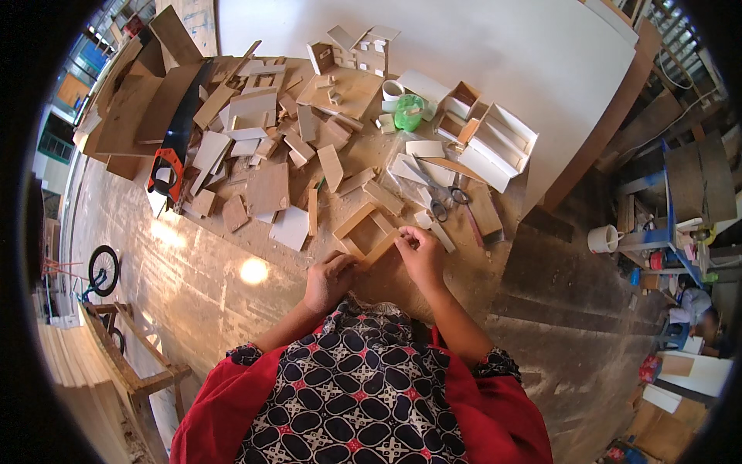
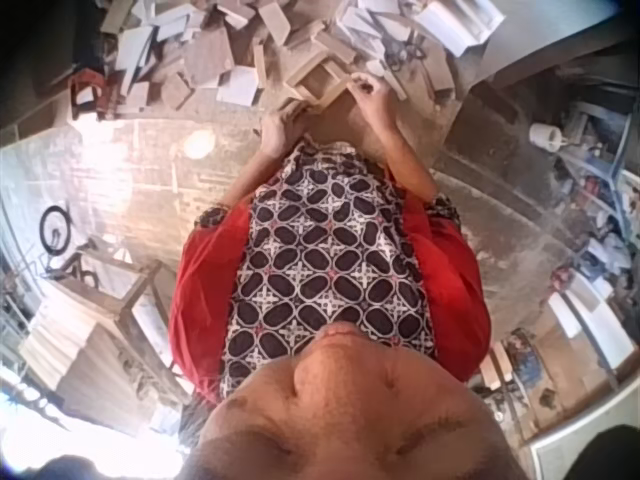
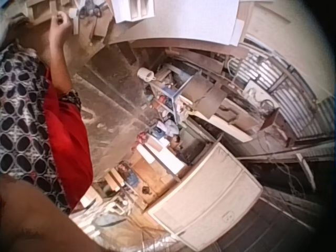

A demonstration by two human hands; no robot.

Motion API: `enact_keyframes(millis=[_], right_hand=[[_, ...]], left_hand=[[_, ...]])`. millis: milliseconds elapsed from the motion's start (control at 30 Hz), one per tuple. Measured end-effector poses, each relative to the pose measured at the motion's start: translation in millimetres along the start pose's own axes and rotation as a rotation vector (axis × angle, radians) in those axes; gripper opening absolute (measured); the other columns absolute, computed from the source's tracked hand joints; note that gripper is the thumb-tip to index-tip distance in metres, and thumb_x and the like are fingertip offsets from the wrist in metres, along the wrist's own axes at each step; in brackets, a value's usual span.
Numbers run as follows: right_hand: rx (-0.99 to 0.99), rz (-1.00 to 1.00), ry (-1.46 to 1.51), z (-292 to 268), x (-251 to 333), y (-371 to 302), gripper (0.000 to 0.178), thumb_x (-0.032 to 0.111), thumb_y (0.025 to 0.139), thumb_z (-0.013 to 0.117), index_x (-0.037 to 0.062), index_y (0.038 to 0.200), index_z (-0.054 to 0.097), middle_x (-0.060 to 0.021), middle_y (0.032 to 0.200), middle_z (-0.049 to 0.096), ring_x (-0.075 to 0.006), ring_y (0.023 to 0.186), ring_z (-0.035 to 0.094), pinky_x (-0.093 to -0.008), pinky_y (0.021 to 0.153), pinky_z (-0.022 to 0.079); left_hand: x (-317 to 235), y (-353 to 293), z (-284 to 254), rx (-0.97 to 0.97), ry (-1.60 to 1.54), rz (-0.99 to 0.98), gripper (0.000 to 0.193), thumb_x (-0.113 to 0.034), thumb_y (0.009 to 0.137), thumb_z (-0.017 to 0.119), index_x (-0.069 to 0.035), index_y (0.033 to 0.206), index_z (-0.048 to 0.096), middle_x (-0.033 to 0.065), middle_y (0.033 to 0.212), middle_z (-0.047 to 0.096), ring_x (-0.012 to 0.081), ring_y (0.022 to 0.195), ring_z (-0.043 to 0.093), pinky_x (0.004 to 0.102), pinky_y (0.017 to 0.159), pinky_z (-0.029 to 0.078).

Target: The person assembles pieces of a wooden house model by applying glue to the edges of small wooden strips and joining them together on a workbench.

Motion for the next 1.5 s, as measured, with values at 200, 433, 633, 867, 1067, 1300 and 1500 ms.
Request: enact_keyframes(millis=[200,433,633,867,1067,1300,1500], right_hand=[[-0.002,0.009,0.011,-1,3,0,0.023,0.014,0.078,0.071,0.0014,0.097,0.069,-0.007,0.078,0.068,-0.0149,0.07,0.063,-0.0288,0.062,0.048],[0.01,0.025,0.0,-1,3,0,0.022,0.013,0.08,0.07,0.0011,0.099,0.069,-0.0069,0.079,0.068,-0.014,0.071,0.062,-0.0281,0.063,0.048],[-0.066,0.02,0.08,-1,-4,2,0.021,0.013,0.084,0.066,0.0006,0.101,0.068,-0.008,0.082,0.069,-0.0138,0.071,0.062,-0.0279,0.066,0.048],[0.004,-0.006,-0.023,-8,-2,14,0.02,0.014,0.087,0.063,0.0011,0.101,0.069,-0.008,0.081,0.068,-0.0121,0.07,0.061,-0.0268,0.065,0.048],[-0.074,-0.144,-0.116,-29,34,42,0.016,0.012,0.084,0.064,0.0019,0.094,0.07,-0.0103,0.083,0.069,-0.0171,0.064,0.061,-0.0292,0.059,0.047],[0.037,-0.303,-0.189,-22,61,63,0.012,0.012,0.082,0.065,0.0059,0.092,0.07,-0.0097,0.085,0.066,-0.0199,0.061,0.059,-0.0307,0.057,0.047],[-0.184,-0.379,-0.216,-44,87,126,0.012,0.012,0.081,0.065,0.0076,0.092,0.069,-0.0083,0.084,0.065,-0.0205,0.061,0.059,-0.0305,0.058,0.047]], left_hand=[[1,1,2,-0.009,0.009,0.018,0.015,-0.011,0.076,0.07,-0.006,0.09,0.068,0.0101,0.086,0.066,0.0302,0.074,0.066,0.0368,0.064,0.053],[-2,1,0,-0.012,-0.006,0.019,0.015,-0.009,0.076,0.069,-0.005,0.09,0.068,0.0108,0.086,0.066,0.0299,0.075,0.066,0.0364,0.064,0.053],[-4,-2,-5,-0.044,-0.087,-0.019,0.022,-0.001,0.074,0.069,-0.003,0.096,0.066,0.0119,0.086,0.065,0.0243,0.073,0.067,0.0319,0.064,0.053],[16,-3,-25,-0.154,-0.196,-0.091,0.019,0.002,0.077,0.065,-0.001,0.096,0.066,0.0105,0.084,0.064,0.019,0.07,0.063,0.0278,0.066,0.05],[12,-3,-34,-0.135,-0.174,-0.133,0.015,0.0,0.079,0.064,0.0,0.094,0.066,0.011,0.082,0.064,0.0188,0.07,0.063,0.0282,0.065,0.05],[13,-7,-37,-0.117,-0.116,-0.053,0.015,0.0,0.079,0.065,0.0,0.094,0.067,0.0125,0.084,0.065,0.0205,0.071,0.065,0.0286,0.064,0.051],[12,-4,-46,-0.124,-0.117,-0.055,0.012,0.001,0.08,0.064,0.0,0.092,0.067,0.0133,0.085,0.066,0.0215,0.072,0.067,0.0289,0.064,0.052]])
Point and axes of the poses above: each hand's wrist, its own y-axis towards the middle knuckle, its own z-axis out of the palm, x = y × z, the point moved 4 cm from there along y, towards the middle knuckle
